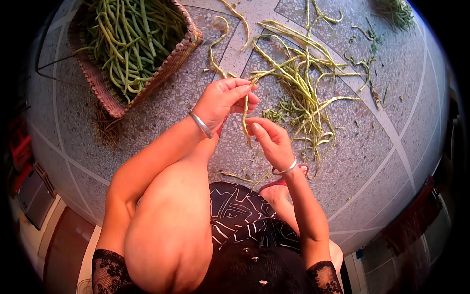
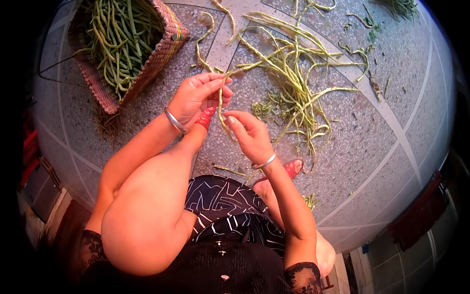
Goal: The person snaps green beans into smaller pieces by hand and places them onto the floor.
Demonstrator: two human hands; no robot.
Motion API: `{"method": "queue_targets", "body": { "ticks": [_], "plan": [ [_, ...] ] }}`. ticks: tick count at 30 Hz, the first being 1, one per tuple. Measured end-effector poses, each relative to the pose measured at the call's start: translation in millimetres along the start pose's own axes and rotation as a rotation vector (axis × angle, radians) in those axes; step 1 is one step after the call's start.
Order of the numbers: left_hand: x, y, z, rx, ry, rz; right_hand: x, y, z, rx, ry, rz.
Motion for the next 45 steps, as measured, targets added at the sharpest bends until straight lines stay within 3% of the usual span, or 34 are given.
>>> {"method": "queue_targets", "body": {
  "ticks": [7, 13, 17, 20, 21, 27, 32, 35, 41, 45],
  "plan": [
    [-8.6, 0.4, -1.5, -0.006, 0.022, 0.064, -18.9, 35.1, -15.3, 0.266, 0.075, 0.036],
    [-14.4, 7.3, -1.8, 0.078, 0.025, 0.027, 2.5, 95.7, -41.9, 0.534, 0.266, 0.683],
    [-16.1, 7.3, 4.6, 0.107, 0.154, -0.025, -6.6, 114.6, -59.4, 0.632, 0.297, 1.085],
    [-19.2, 10.0, 4.3, 0.110, 0.185, 0.031, 7.3, 127.3, -69.8, 0.600, -0.008, 1.330],
    [-19.8, 10.8, 3.9, 0.108, 0.184, 0.044, 7.1, 127.1, -69.5, 0.608, 0.000, 1.384],
    [-24.8, 17.6, 1.3, 0.121, 0.174, 0.075, -1.4, 105.0, -45.5, 0.604, 0.186, 1.094],
    [-23.5, 19.2, 0.4, 0.150, 0.159, 0.020, 21.6, 85.3, -35.5, 0.443, 0.158, 0.504],
    [-24.6, 22.9, 0.2, 0.169, 0.142, -0.002, 25.6, 66.1, -28.3, 0.350, 0.096, 0.376],
    [-25.3, 25.1, 0.2, 0.179, 0.136, 0.040, 29.6, 59.7, -22.7, 0.187, 0.102, 0.952],
    [-25.7, 26.1, 1.2, 0.183, 0.143, 0.025, 24.5, 75.3, -52.2, 0.294, 0.082, 1.010]
  ]
}}
Point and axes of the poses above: each hand's wrist, its own z-axis away from the middle knuckle, its own y-axis out of the back of the hand, x = y × z, the point moved 6 cm from there along -z, towards the middle knuckle, and after that the axes turned 9 degrees about -x, right-handed, at the moved point
